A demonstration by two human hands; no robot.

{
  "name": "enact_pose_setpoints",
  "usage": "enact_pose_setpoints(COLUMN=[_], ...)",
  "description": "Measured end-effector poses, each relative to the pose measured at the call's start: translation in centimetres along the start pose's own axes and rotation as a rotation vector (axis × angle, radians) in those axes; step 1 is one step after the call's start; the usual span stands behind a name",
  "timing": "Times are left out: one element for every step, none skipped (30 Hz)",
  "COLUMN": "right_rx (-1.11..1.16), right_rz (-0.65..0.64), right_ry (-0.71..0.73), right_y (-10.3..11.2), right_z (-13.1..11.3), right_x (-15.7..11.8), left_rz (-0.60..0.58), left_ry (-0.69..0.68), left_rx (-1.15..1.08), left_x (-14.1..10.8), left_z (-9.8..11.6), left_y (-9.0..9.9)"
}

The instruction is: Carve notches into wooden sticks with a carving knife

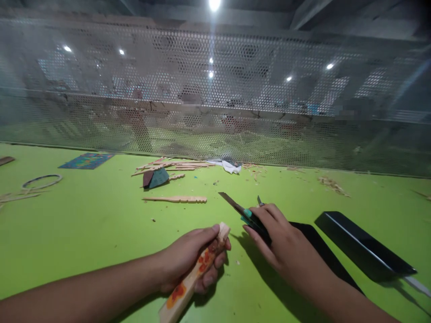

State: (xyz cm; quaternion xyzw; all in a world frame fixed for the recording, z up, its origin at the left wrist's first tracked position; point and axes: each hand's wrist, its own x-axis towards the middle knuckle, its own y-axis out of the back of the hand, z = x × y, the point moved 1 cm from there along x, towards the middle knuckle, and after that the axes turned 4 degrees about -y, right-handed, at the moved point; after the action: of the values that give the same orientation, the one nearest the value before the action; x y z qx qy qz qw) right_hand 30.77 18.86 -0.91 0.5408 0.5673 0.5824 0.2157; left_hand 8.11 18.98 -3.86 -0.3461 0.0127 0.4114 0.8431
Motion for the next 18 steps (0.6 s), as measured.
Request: enact_pose_setpoints(right_rx=[0.0,0.003,0.019,0.045,0.078,0.114,0.148,0.177,0.196,0.211,0.23,0.25,0.27,0.29,0.311,0.334,0.357,0.38], right_rz=[-0.006,-0.014,-0.03,-0.054,-0.082,-0.109,-0.132,-0.148,-0.153,-0.153,-0.151,-0.147,-0.138,-0.125,-0.111,-0.097,-0.084,-0.074], right_ry=[-0.004,-0.012,-0.029,-0.051,-0.074,-0.092,-0.103,-0.103,-0.095,-0.086,-0.084,-0.088,-0.099,-0.117,-0.139,-0.164,-0.189,-0.214], right_y=[-0.1,-0.2,-0.3,-0.5,-0.6,-0.7,-0.9,-1.0,-1.0,-1.1,-1.1,-1.1,-1.0,-1.0,-0.9,-0.8,-0.7,-0.6], right_z=[0.1,0.1,0.2,0.3,0.3,0.3,0.2,0.2,0.0,-0.1,-0.2,-0.3,-0.4,-0.5,-0.6,-0.7,-0.7,-0.7], right_x=[0.0,-0.1,-0.1,-0.1,-0.1,-0.1,-0.1,-0.1,-0.1,-0.1,-0.1,-0.1,-0.1,-0.1,-0.1,0.0,0.1,0.1], left_rz=[0.001,0.005,0.012,0.019,0.024,0.027,0.024,0.018,0.01,0.003,-0.005,-0.012,-0.019,-0.023,-0.027,-0.029,-0.031,-0.032], left_ry=[0.007,0.018,0.031,0.046,0.061,0.073,0.081,0.086,0.086,0.083,0.078,0.072,0.067,0.063,0.06,0.057,0.054,0.051], left_rx=[0.004,0.012,0.024,0.038,0.049,0.057,0.059,0.06,0.06,0.059,0.058,0.057,0.056,0.056,0.055,0.054,0.052,0.049], left_x=[0.0,0.0,0.0,0.0,0.0,0.0,0.0,0.0,-0.1,-0.1,-0.1,-0.1,-0.1,-0.1,-0.2,-0.2,-0.2,-0.2], left_z=[0.0,0.0,0.1,0.1,0.1,0.1,0.2,0.3,0.3,0.4,0.4,0.5,0.5,0.5,0.5,0.5,0.6,0.6], left_y=[0.1,0.1,0.2,0.3,0.4,0.4,0.4,0.4,0.3,0.3,0.2,0.2,0.2,0.2,0.1,0.1,0.1,0.0])
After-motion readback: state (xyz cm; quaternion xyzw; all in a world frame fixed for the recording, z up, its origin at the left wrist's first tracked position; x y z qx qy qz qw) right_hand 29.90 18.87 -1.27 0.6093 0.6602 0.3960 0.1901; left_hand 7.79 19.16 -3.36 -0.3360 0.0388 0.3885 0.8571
